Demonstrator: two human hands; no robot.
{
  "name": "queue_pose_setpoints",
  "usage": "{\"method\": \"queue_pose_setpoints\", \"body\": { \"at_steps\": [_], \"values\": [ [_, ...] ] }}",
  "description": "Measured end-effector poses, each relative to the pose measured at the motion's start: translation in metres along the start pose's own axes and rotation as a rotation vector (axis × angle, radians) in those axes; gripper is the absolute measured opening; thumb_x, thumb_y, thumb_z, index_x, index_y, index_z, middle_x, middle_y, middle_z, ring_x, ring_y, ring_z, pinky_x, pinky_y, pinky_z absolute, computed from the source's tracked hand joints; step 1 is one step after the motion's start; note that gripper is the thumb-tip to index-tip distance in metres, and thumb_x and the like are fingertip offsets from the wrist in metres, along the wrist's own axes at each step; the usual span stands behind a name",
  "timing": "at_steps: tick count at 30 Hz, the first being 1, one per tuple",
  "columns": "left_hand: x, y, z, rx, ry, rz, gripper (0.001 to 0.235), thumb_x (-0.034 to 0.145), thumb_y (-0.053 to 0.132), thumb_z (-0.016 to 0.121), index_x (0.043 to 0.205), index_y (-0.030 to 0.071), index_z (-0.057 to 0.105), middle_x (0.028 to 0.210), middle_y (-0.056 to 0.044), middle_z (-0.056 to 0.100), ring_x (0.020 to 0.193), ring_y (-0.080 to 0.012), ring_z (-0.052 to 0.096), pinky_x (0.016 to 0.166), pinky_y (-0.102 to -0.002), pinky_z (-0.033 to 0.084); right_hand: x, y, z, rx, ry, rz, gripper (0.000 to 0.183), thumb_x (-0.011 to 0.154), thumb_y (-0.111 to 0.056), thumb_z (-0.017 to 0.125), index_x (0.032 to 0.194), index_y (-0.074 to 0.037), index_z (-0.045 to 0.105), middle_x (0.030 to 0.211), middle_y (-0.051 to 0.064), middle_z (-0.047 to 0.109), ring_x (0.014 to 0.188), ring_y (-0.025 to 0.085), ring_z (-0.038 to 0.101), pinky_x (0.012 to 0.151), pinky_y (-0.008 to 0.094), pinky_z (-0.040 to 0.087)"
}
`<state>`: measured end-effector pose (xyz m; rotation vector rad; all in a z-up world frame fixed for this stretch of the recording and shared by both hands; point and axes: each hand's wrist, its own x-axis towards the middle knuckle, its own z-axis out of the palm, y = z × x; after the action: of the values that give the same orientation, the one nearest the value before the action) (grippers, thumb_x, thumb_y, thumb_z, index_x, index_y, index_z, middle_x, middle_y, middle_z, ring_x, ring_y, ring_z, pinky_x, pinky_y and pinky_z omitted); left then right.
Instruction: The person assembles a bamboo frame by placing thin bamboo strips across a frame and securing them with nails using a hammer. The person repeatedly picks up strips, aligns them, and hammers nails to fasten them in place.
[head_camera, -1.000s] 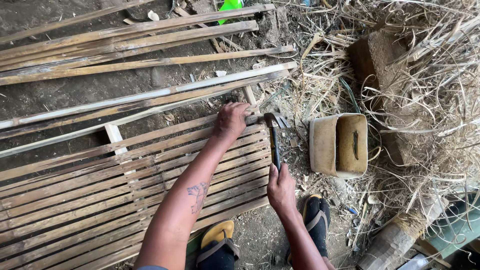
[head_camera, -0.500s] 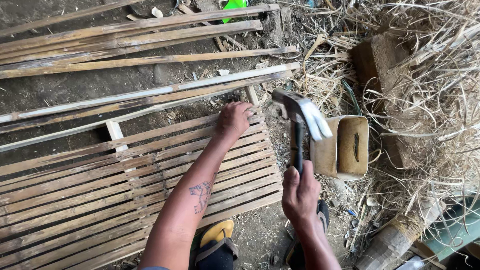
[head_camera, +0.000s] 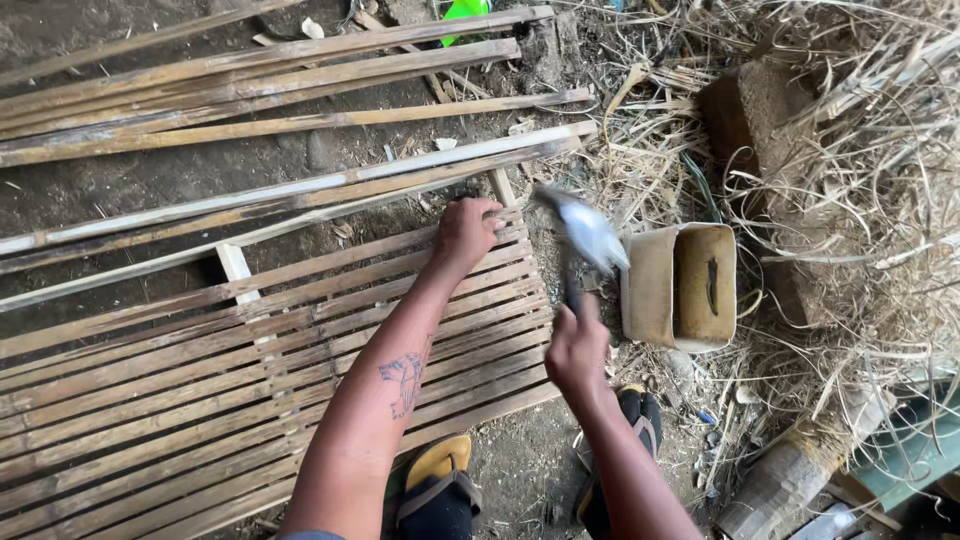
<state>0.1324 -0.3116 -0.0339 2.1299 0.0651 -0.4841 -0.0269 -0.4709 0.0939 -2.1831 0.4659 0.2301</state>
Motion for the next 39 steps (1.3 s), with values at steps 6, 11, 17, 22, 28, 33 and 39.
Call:
{"method": "queue_pose_setpoints", "body": {
  "at_steps": [6, 11, 17, 22, 28, 33, 39],
  "values": [
    [-0.011, 0.003, -0.01, -0.066, 0.11, 0.27, 0.024, 0.085, 0.013, 0.074, 0.108, 0.006, 0.076, 0.106, -0.015, 0.075, 0.095, -0.0274, 0.071, 0.085, -0.039, 0.056, -0.012, 0.052, -0.001, 0.162, 0.165, 0.123, 0.037, 0.109, -0.037, 0.047, 0.09, -0.007, 0.057, 0.06, -0.003, 0.051, 0.049, 0.008, 0.046, 0.042, 0.026, 0.036],
    [-0.028, 0.068, 0.036, 0.066, 0.281, 0.744, 0.013, 0.09, 0.003, 0.062, 0.095, 0.0, 0.073, 0.099, -0.017, 0.071, 0.099, -0.0308, 0.065, 0.096, -0.045, 0.05, -0.049, 0.078, -0.024, 0.7, 0.457, 0.191, 0.031, 0.107, -0.035, 0.048, 0.088, -0.01, 0.05, 0.062, -0.003, 0.045, 0.047, 0.008, 0.041, 0.041, 0.026, 0.034],
    [-0.028, 0.183, 0.203, 0.622, -0.3, 1.178, 0.012, 0.09, 0.012, 0.063, 0.087, 0.011, 0.075, 0.094, -0.008, 0.073, 0.099, -0.0269, 0.068, 0.088, -0.042, 0.054, -0.039, 0.103, -0.08, 0.758, 0.665, 0.286, 0.036, 0.11, -0.037, 0.045, 0.087, -0.01, 0.046, 0.064, -0.003, 0.043, 0.047, 0.007, 0.038, 0.041, 0.025, 0.033],
    [-0.004, 0.206, 0.285, 1.231, -0.507, 0.693, 0.017, 0.087, 0.019, 0.068, 0.102, 0.018, 0.075, 0.11, -0.002, 0.072, 0.104, -0.0262, 0.07, 0.077, -0.049, 0.055, -0.049, 0.116, -0.09, 0.864, 0.674, 0.367, 0.033, 0.108, -0.036, 0.043, 0.089, -0.009, 0.048, 0.061, -0.002, 0.04, 0.044, 0.009, 0.038, 0.038, 0.026, 0.033],
    [0.003, 0.204, 0.277, 0.953, -0.289, 0.764, 0.016, 0.09, 0.011, 0.066, 0.089, 0.017, 0.081, 0.094, -0.005, 0.079, 0.087, -0.0249, 0.077, 0.068, -0.04, 0.059, -0.053, 0.128, -0.087, 0.882, 0.648, 0.321, 0.034, 0.108, -0.036, 0.044, 0.09, -0.008, 0.048, 0.061, -0.002, 0.043, 0.043, 0.009, 0.039, 0.037, 0.026, 0.034],
    [-0.007, 0.21, 0.212, 0.346, -0.156, 0.85, 0.013, 0.089, 0.016, 0.068, 0.083, 0.01, 0.078, 0.084, -0.017, 0.076, 0.075, -0.0284, 0.074, 0.066, -0.04, 0.06, -0.048, 0.119, -0.091, 0.918, 0.653, 0.319, 0.033, 0.108, -0.037, 0.045, 0.092, -0.009, 0.047, 0.064, 0.0, 0.044, 0.046, 0.01, 0.04, 0.04, 0.027, 0.035],
    [-0.068, 0.084, 0.046, 0.178, -0.159, 0.39, 0.017, 0.088, 0.014, 0.075, 0.081, 0.001, 0.066, 0.072, -0.016, 0.069, 0.066, -0.0283, 0.07, 0.061, -0.044, 0.055, -0.04, 0.063, -0.048, 0.978, 0.42, 0.273, 0.032, 0.108, -0.041, 0.044, 0.094, -0.012, 0.046, 0.063, 0.0, 0.044, 0.044, 0.011, 0.038, 0.039, 0.027, 0.036]
  ]
}}
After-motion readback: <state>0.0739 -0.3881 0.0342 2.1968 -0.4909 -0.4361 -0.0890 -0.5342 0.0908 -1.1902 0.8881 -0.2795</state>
